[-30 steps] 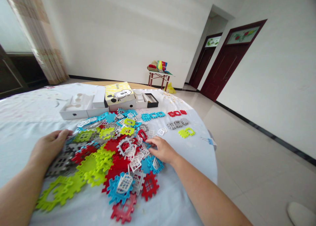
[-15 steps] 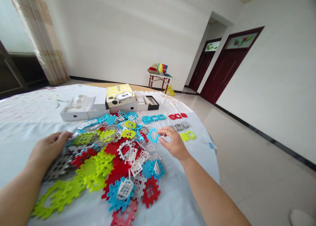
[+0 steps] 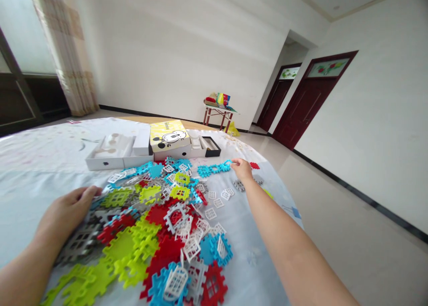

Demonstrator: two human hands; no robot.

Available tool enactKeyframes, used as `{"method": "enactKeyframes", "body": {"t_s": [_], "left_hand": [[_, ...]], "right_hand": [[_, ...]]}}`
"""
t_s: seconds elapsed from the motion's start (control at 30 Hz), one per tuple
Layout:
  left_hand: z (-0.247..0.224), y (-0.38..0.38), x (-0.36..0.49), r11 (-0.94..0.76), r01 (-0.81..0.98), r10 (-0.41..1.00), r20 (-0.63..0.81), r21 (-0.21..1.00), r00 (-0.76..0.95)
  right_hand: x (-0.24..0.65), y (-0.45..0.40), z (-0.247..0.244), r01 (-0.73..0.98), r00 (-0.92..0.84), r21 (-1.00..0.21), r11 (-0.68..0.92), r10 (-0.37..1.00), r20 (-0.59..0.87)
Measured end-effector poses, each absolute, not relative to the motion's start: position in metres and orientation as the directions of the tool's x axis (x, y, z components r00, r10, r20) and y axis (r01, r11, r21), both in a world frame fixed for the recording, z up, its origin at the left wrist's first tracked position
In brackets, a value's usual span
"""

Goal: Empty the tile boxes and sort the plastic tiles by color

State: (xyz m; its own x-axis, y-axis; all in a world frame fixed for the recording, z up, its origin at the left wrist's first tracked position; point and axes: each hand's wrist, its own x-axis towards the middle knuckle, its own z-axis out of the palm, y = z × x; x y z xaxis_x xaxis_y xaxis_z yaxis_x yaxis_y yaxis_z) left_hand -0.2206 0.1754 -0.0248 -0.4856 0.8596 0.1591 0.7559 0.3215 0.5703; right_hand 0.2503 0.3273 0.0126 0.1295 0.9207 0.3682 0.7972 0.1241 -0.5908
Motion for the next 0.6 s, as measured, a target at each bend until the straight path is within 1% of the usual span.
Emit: {"method": "enactKeyframes", "body": {"t_s": [0.1,0.27,0.4,0.47,0.5,0.6], "left_hand": [[-0.025,0.176,-0.222,0.364,0.739,0.866,0.085,0.567,-0.493],[-0.024,0.175,-0.221,0.371,0.742,0.862,0.089,0.559,-0.498],[-0.024,0.175,-0.219,0.371,0.740,0.863,0.087,0.561,-0.498],[-0.024,0.175,-0.219,0.375,0.738,0.862,0.083,0.561,-0.500],[-0.024,0.175,-0.219,0.381,0.735,0.859,0.079,0.561,-0.505],[-0.024,0.176,-0.219,0.394,0.729,0.855,0.069,0.560,-0.515]], "right_hand": [[0.248,0.345,0.007,0.822,0.157,-0.565,0.074,0.924,0.349],[0.252,0.358,-0.008,0.865,0.171,-0.503,-0.006,0.944,0.283],[0.248,0.352,-0.010,0.893,0.152,-0.450,-0.011,0.949,0.278],[0.238,0.346,-0.006,0.908,0.098,-0.416,0.043,0.945,0.312],[0.231,0.343,-0.004,0.915,0.034,-0.389,0.105,0.942,0.334],[0.204,0.335,0.001,0.890,-0.245,-0.287,0.355,0.902,0.356]]}}
